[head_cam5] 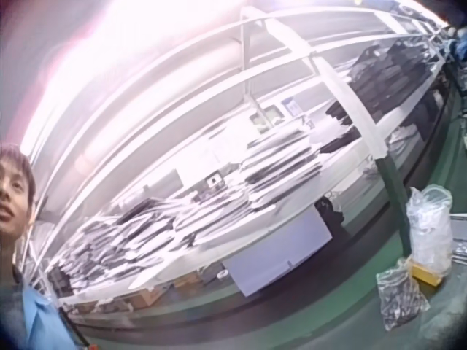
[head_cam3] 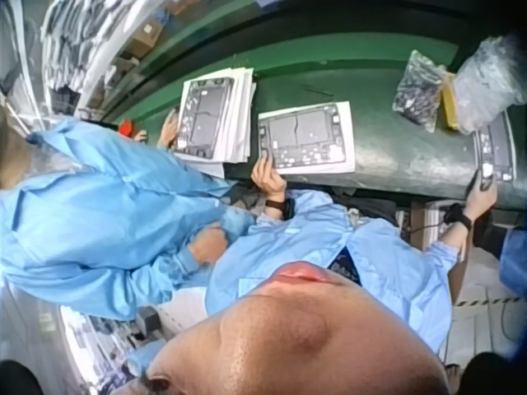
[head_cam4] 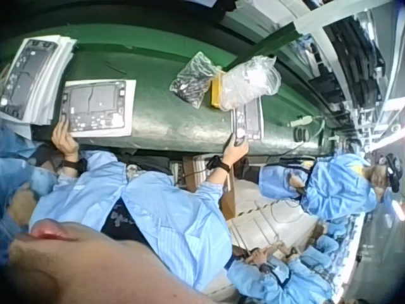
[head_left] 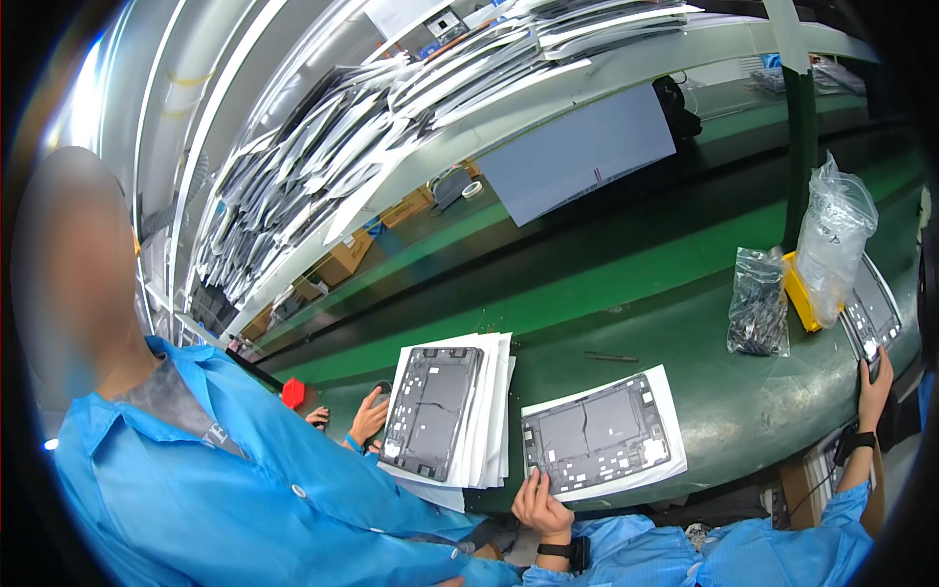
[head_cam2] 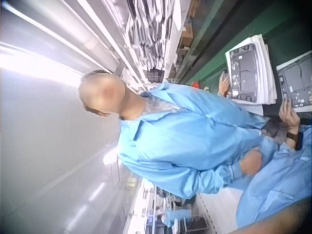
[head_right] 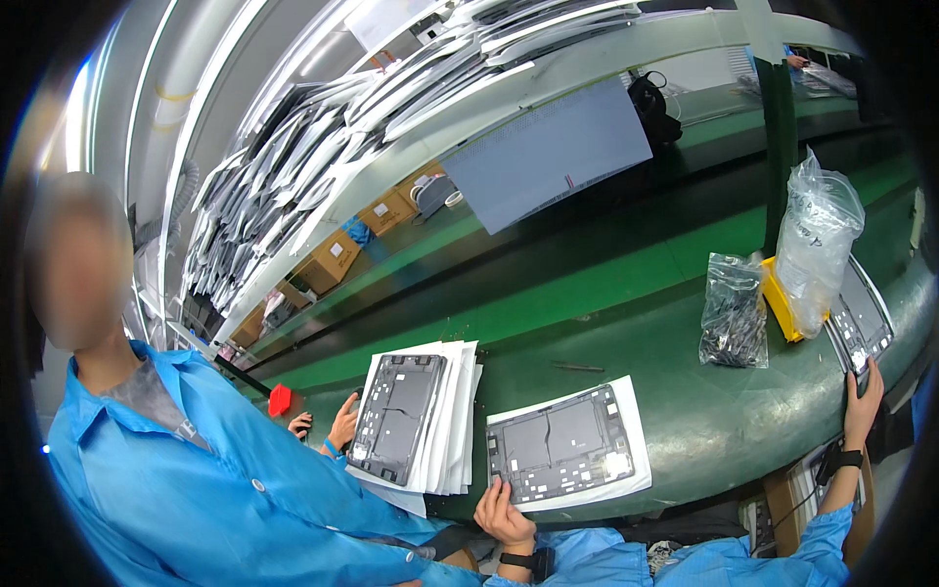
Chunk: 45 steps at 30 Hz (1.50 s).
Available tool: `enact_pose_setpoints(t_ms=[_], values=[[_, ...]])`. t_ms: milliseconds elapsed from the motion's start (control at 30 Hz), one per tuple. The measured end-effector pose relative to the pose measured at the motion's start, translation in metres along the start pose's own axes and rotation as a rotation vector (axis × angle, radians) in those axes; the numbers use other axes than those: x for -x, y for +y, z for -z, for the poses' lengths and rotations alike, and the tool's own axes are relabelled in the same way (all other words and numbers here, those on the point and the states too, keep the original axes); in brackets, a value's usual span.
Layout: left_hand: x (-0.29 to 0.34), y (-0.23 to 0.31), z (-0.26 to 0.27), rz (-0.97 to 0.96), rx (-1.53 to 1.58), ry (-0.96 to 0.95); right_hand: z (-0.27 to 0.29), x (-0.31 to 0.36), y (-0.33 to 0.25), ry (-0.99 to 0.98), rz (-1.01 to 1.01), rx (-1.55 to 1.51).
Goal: Assembling internal frames and electronic components of tablet devices on an assembly line.
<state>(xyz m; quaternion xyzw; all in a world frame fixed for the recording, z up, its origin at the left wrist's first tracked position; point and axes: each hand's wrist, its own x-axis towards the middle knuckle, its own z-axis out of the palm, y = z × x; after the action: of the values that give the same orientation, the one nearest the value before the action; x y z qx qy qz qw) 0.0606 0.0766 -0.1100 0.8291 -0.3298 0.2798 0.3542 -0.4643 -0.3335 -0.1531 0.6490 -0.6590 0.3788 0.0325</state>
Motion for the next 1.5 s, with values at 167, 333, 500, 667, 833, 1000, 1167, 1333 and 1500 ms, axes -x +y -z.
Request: enact_pose_setpoints(t_ms=[167, 333, 500, 667, 833, 1000, 1167, 1333, 1500], values=[[-0.003, 0.013, -0.032, -0.212, 0.212, 0.03, 0.09, 0.022, 0.009, 0.193, -0.027, -0.135], [0.0, 0.157, -0.158, -0.611, 0.593, -0.303, 0.069, -0.013, -0.129, 0.054, -0.142, -0.257], [0.084, 0.325, -0.183, -0.85, 1.161, -0.502, 0.054, 0.018, -0.061, 0.037, -0.074, 0.058], [0.115, 0.369, -0.175, -0.804, 1.315, -0.537, 0.063, 0.011, -0.061, 0.016, -0.151, 0.199], [0.127, 0.365, -0.166, -0.721, 1.349, -0.569, 0.055, 0.006, -0.062, -0.062, -0.148, 0.222], [0.127, 0.335, -0.16, -0.656, 1.313, -0.605, 0.052, 0.006, -0.058, -0.133, -0.151, 0.316], [0.109, 0.286, -0.157, -0.608, 1.224, -0.618, 0.057, 0.007, -0.06, -0.13, -0.143, 0.328], [0.092, 0.249, -0.156, -0.544, 1.138, -0.625, 0.055, 0.007, -0.06, -0.154, -0.146, 0.318], [0.075, 0.205, -0.147, -0.468, 1.027, -0.624, 0.053, 0.008, -0.055, -0.133, -0.161, 0.298]])
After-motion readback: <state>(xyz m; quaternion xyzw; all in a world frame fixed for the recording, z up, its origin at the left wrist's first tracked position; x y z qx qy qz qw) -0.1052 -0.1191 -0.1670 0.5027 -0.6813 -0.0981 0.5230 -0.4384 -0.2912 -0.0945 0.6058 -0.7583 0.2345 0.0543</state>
